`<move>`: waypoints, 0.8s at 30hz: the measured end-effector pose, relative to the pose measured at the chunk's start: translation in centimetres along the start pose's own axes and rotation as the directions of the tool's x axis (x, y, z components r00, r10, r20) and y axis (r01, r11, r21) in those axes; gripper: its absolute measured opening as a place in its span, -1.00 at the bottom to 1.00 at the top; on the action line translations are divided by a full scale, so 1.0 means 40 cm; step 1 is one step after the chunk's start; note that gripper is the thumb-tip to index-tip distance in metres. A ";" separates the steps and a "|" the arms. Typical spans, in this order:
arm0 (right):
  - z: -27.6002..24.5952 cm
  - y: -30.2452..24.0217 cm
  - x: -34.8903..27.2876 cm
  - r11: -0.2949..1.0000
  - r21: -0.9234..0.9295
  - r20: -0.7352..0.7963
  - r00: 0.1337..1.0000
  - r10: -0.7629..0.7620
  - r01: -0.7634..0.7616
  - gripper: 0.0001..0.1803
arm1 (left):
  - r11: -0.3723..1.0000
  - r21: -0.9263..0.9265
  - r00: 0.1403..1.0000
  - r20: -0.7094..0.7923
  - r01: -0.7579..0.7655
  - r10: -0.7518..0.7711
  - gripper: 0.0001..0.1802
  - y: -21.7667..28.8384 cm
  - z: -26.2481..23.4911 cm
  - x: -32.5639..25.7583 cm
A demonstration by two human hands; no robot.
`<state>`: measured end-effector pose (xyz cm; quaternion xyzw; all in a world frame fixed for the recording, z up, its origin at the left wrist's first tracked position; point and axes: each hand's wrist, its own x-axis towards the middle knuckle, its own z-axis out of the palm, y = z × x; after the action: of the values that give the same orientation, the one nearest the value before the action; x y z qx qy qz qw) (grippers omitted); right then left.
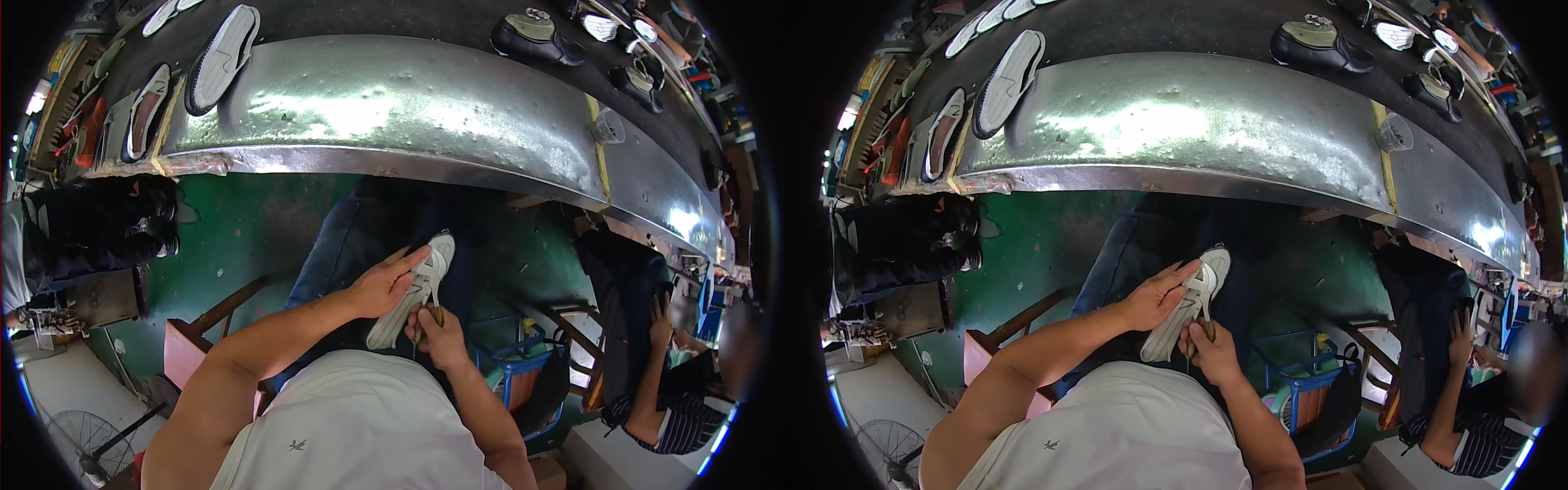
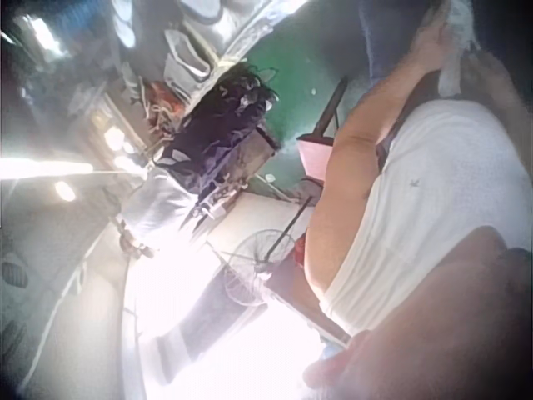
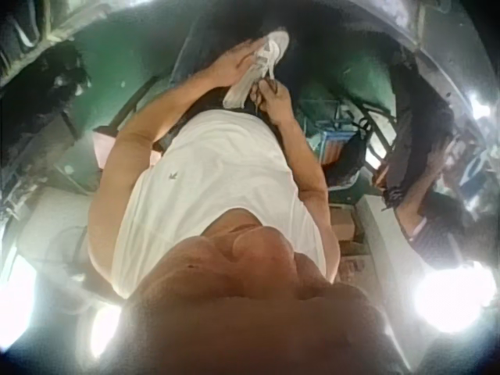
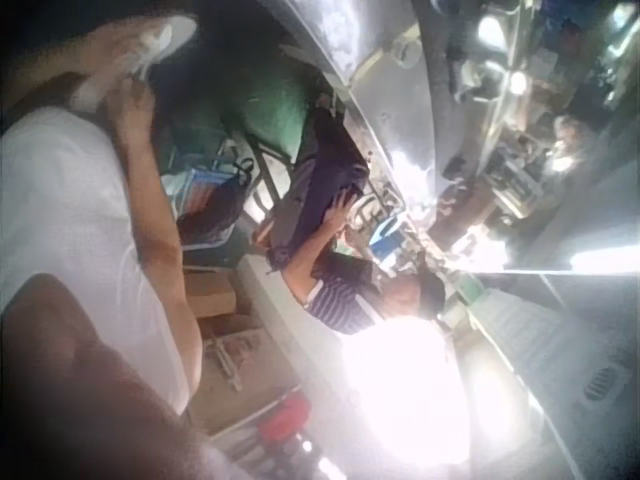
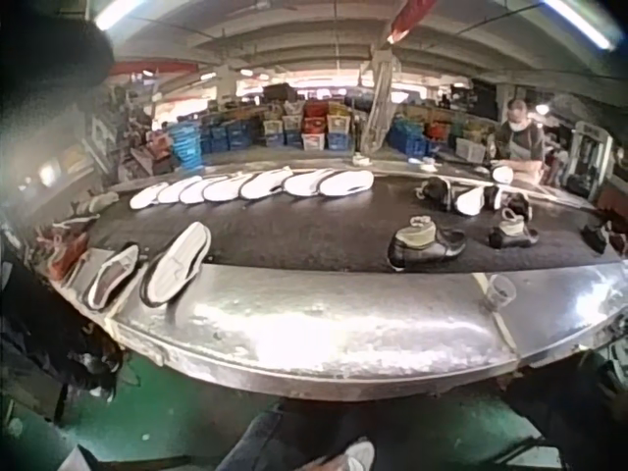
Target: Trim and finish shoe components using pliers and other hand tools.
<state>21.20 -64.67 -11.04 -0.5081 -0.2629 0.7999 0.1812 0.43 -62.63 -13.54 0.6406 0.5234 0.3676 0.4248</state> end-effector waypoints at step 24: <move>-0.100 -0.216 0.026 0.657 -0.722 0.098 0.973 -0.211 0.215 -0.53 | 0.955 -0.009 0.955 0.035 0.295 -0.295 -0.27 0.039 0.026 0.006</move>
<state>24.59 -56.28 -7.97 -0.5016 -0.6169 0.6039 0.0559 1.99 -62.70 -12.48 0.5584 0.6035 0.2931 0.4879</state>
